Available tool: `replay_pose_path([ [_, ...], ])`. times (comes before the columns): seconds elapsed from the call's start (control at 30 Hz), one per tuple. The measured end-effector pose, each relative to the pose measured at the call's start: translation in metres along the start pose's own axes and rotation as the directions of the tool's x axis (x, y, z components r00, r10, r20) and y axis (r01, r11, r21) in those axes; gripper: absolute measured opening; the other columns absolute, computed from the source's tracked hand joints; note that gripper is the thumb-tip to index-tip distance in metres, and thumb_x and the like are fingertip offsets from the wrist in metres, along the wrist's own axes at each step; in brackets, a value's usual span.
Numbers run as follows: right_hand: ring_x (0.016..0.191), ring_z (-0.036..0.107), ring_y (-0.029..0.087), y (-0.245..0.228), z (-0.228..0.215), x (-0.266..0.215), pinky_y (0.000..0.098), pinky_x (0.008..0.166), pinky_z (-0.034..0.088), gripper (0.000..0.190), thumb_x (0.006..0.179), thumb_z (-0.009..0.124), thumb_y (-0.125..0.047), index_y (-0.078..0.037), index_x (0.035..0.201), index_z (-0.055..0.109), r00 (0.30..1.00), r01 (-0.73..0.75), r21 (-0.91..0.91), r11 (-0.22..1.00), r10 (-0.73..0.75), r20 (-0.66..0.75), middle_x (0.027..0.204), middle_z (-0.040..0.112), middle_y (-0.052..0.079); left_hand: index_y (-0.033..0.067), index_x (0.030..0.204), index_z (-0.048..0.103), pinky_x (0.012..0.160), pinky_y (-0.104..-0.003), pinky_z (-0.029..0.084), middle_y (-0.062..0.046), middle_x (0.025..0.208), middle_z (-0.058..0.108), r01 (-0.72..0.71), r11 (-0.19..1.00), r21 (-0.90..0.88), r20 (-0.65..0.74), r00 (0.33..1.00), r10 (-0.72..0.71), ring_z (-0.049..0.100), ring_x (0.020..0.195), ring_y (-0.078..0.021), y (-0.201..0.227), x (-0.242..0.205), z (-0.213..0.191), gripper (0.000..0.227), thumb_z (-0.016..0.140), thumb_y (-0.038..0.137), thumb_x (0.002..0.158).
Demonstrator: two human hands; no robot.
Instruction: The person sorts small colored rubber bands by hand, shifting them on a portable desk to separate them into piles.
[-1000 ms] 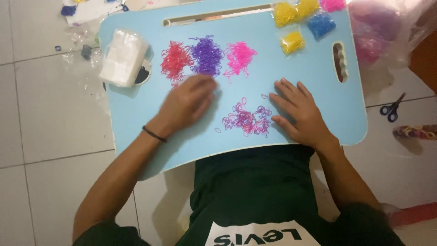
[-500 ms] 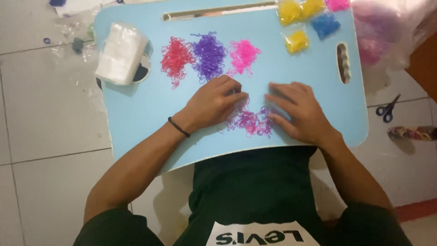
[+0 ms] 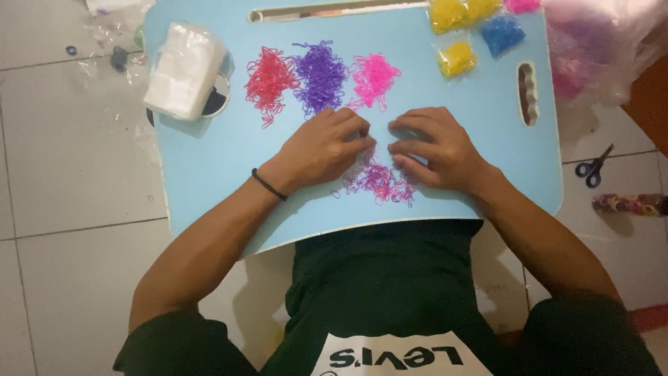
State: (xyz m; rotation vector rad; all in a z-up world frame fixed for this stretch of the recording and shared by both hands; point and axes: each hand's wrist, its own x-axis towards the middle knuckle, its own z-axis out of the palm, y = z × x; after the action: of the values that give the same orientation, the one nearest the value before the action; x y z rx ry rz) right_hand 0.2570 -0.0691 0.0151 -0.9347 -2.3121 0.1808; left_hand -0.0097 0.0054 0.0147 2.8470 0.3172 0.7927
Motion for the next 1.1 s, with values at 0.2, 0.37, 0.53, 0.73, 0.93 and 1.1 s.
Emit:
replay_pose_path([
  [0.2, 0.123, 0.064, 0.037, 0.000, 0.000, -0.001, 0.0492, 0.101, 0.047, 0.017, 0.100, 0.069, -0.025, -0.010, 0.102, 0.077, 0.997, -0.022, 0.065, 0.998, 0.027, -0.076, 0.129, 0.070, 0.015, 0.0071, 0.110, 0.074, 0.078, -0.038, 0.053, -0.011, 0.108, 0.068, -0.015, 0.999, -0.048, -0.059, 0.998, 0.012, 0.067, 0.103, -0.0305, -0.001, 0.000, -0.001, 0.021, 0.068, 0.000, 0.090],
  [0.37, 0.130, 0.059, 0.040, -0.011, -0.007, 0.011, 0.0510, 0.105, 0.042, 0.025, 0.100, 0.070, -0.031, -0.009, 0.110, 0.075, 0.997, -0.009, 0.075, 0.997, 0.014, -0.069, 0.134, 0.066, 0.019, 0.0024, 0.113, 0.072, 0.081, -0.042, 0.056, -0.017, 0.111, 0.068, 0.049, 0.986, -0.160, -0.080, 0.995, -0.063, 0.069, 0.102, -0.0360, -0.002, -0.004, -0.006, 0.026, 0.065, -0.006, 0.090],
  [0.53, 0.150, 0.039, 0.042, -0.009, 0.000, 0.008, 0.0493, 0.111, 0.031, 0.039, 0.102, 0.061, -0.049, -0.021, 0.127, 0.071, 0.999, 0.022, -0.022, 1.000, -0.021, 0.038, 0.155, 0.051, 0.015, 0.0036, 0.117, 0.070, 0.084, -0.044, 0.058, -0.017, 0.113, 0.068, 0.097, 0.967, -0.234, -0.100, 0.987, -0.124, 0.070, 0.103, -0.0371, -0.003, -0.006, -0.005, 0.030, 0.064, -0.007, 0.089],
  [0.73, 0.153, 0.031, 0.043, -0.008, 0.000, 0.008, 0.0547, 0.113, 0.027, 0.043, 0.105, 0.059, -0.052, -0.020, 0.131, 0.068, 0.994, -0.088, -0.131, 0.987, 0.095, 0.050, 0.156, 0.048, 0.017, 0.0082, 0.115, 0.071, 0.086, -0.042, 0.058, -0.014, 0.111, 0.067, 0.151, 0.979, -0.135, -0.197, 0.965, -0.176, 0.070, 0.103, -0.0339, -0.006, -0.005, -0.007, 0.030, 0.070, -0.005, 0.089],
  [0.93, 0.154, 0.026, 0.042, -0.006, 0.001, 0.008, 0.0572, 0.115, 0.024, 0.044, 0.106, 0.057, -0.052, -0.021, 0.136, 0.067, 0.984, -0.168, -0.088, 0.982, 0.173, 0.052, 0.157, 0.046, 0.017, 0.0094, 0.107, 0.074, 0.097, -0.046, 0.052, -0.013, 0.113, 0.065, 0.221, 0.974, -0.042, -0.141, 0.964, -0.225, 0.062, 0.116, -0.0341, -0.002, -0.002, -0.014, 0.022, 0.069, -0.003, 0.090],
  [1.1, 0.155, 0.020, 0.044, -0.005, 0.004, 0.007, 0.0642, 0.116, 0.019, 0.052, 0.106, 0.052, -0.056, -0.023, 0.145, 0.060, 0.971, -0.215, -0.137, 0.967, 0.227, 0.080, 0.160, 0.040, 0.018, 0.0128, 0.108, 0.077, 0.103, -0.046, 0.048, -0.013, 0.121, 0.064, 0.188, 0.981, 0.041, -0.088, 0.979, -0.184, 0.057, 0.126, -0.0338, 0.004, 0.003, -0.019, 0.024, 0.071, -0.001, 0.090],
])
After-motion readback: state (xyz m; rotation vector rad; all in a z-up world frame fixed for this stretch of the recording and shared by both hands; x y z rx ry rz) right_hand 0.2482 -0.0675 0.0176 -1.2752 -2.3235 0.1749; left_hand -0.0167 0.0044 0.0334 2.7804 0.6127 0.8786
